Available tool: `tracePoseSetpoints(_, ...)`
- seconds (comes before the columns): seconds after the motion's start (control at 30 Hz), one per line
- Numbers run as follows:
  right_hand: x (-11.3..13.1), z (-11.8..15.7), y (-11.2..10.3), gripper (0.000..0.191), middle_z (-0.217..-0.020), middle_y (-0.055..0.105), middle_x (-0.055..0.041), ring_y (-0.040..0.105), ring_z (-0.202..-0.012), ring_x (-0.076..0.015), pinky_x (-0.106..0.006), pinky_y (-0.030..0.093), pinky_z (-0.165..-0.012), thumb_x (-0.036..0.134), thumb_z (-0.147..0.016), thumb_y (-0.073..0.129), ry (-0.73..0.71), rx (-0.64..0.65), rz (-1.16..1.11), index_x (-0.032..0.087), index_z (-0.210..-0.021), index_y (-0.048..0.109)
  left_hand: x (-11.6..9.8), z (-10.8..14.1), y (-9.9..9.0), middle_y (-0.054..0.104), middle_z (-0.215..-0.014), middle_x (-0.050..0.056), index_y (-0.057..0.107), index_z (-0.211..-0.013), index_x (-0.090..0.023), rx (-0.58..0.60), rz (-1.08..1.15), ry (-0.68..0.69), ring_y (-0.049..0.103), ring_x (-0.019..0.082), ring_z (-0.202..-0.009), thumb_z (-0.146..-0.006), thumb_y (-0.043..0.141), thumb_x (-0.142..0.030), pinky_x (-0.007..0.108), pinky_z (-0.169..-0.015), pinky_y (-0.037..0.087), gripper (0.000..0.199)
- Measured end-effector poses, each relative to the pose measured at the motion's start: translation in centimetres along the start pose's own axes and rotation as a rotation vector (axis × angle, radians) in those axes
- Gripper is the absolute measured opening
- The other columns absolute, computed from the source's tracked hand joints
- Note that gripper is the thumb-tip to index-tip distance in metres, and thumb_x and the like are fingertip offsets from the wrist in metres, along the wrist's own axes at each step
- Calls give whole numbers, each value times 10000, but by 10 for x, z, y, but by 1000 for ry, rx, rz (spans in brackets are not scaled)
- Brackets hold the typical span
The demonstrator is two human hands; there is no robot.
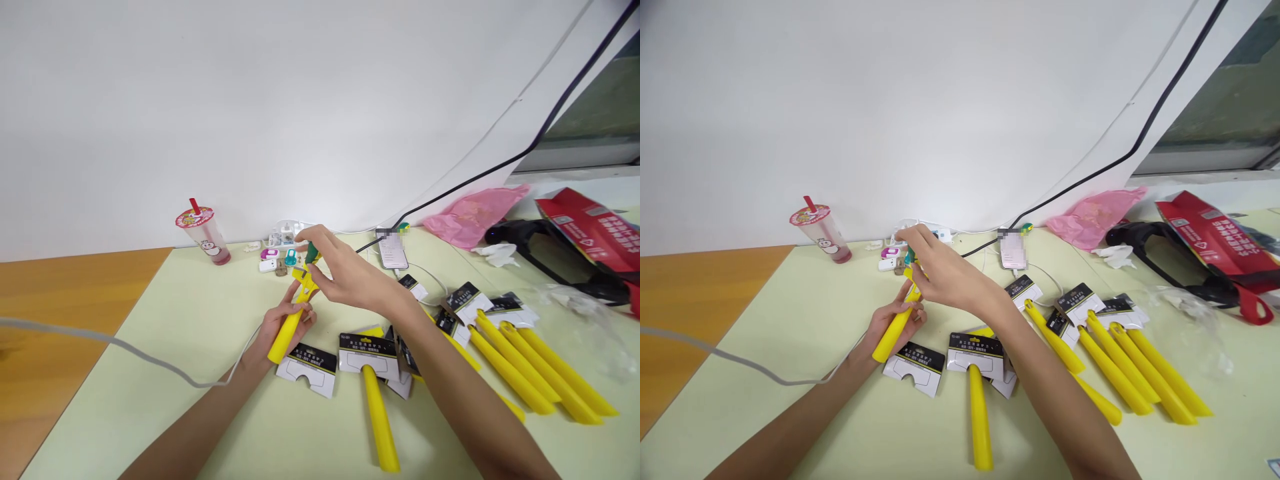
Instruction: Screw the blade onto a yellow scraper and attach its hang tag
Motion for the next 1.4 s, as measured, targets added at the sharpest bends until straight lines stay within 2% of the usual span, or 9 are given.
tracePoseSetpoints(0.17,0,-1,2,293,-1330,633,-103,681,-1106,-260,-452,562,-948,212,-1058,500,28,-5,36,274,-1344,478,0,-1,0,708,-1061,38,626,-1403,-304,19,-50,6,648,104,-770,-747,723,3,288,-847,546,731)
tracePoseSetpoints(0.33,-2,0,4,446,-1413,581,-124,650,-1177,-250,-447,561,-968,100,-1008,465,-27,-5,-45,280,-1414,424,-1,-2,-2,711,-1089,40,640,-1363,-299,-3,-16,0,645,100,-771,-746,712,16,293,-862,534,696)
tracePoseSetpoints(0.5,-1,-1,3,294,-1308,638,-109,679,-1075,-262,-460,564,-933,220,-1045,526,48,-22,46,264,-1332,476,0,-1,-2,695,-1237,59,663,-1303,-303,32,-15,-24,636,81,-763,-739,716,20,291,-865,531,652)
tracePoseSetpoints(0.67,-3,1,2,458,-1417,552,-127,655,-1160,-249,-441,560,-960,87,-992,478,-11,-17,-25,270,-1409,426,-1,-2,-3,698,-1184,51,674,-1277,-301,8,32,-17,638,83,-759,-744,708,40,292,-855,535,634)
tracePoseSetpoints(0.83,-8,0,-2,242,-1324,617,-106,680,-1086,-273,-441,557,-925,245,-1038,566,39,-72,133,250,-1277,527,0,-1,-1,695,-1211,61,677,-1281,-295,5,13,-15,645,84,-761,-737,712,37,288,-835,531,638)
tracePoseSetpoints(0.93,-8,1,-5,305,-1312,612,-110,671,-1120,-270,-426,546,-950,195,-1017,558,24,-64,94,249,-1312,507,-1,0,0,691,-1224,60,673,-1289,-297,-8,11,-14,645,78,-762,-727,721,37,286,-838,530,656)
tracePoseSetpoints(1.03,-6,1,-6,371,-1370,585,-115,657,-1173,-253,-413,534,-983,114,-1007,498,-27,-55,13,255,-1349,484,-1,1,1,690,-1195,46,667,-1308,-307,-14,1,-12,644,73,-760,-719,730,28,278,-840,527,681)
tracePoseSetpoints(1.2,-1,0,-2,179,-1263,657,-95,685,-975,-247,-403,548,-831,243,-1049,542,17,-37,112,252,-1226,515,-1,1,2,694,-1108,35,667,-1317,-307,10,-5,-21,645,78,-766,-739,724,29,275,-850,528,671)
tracePoseSetpoints(1.4,2,0,0,363,-1363,576,-118,668,-1094,-236,-395,548,-902,86,-1002,472,-23,7,-5,254,-1323,451,-2,-1,-1,672,-961,2,685,-1285,-318,11,34,-25,629,85,-738,-760,707,34,280,-846,532,633)
Point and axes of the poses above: each hand's wrist, its own z-axis away from the middle knuckle, its own y-axis out of the palm, x = y × z, the point moved 2 cm from there along -z, towards the middle knuckle
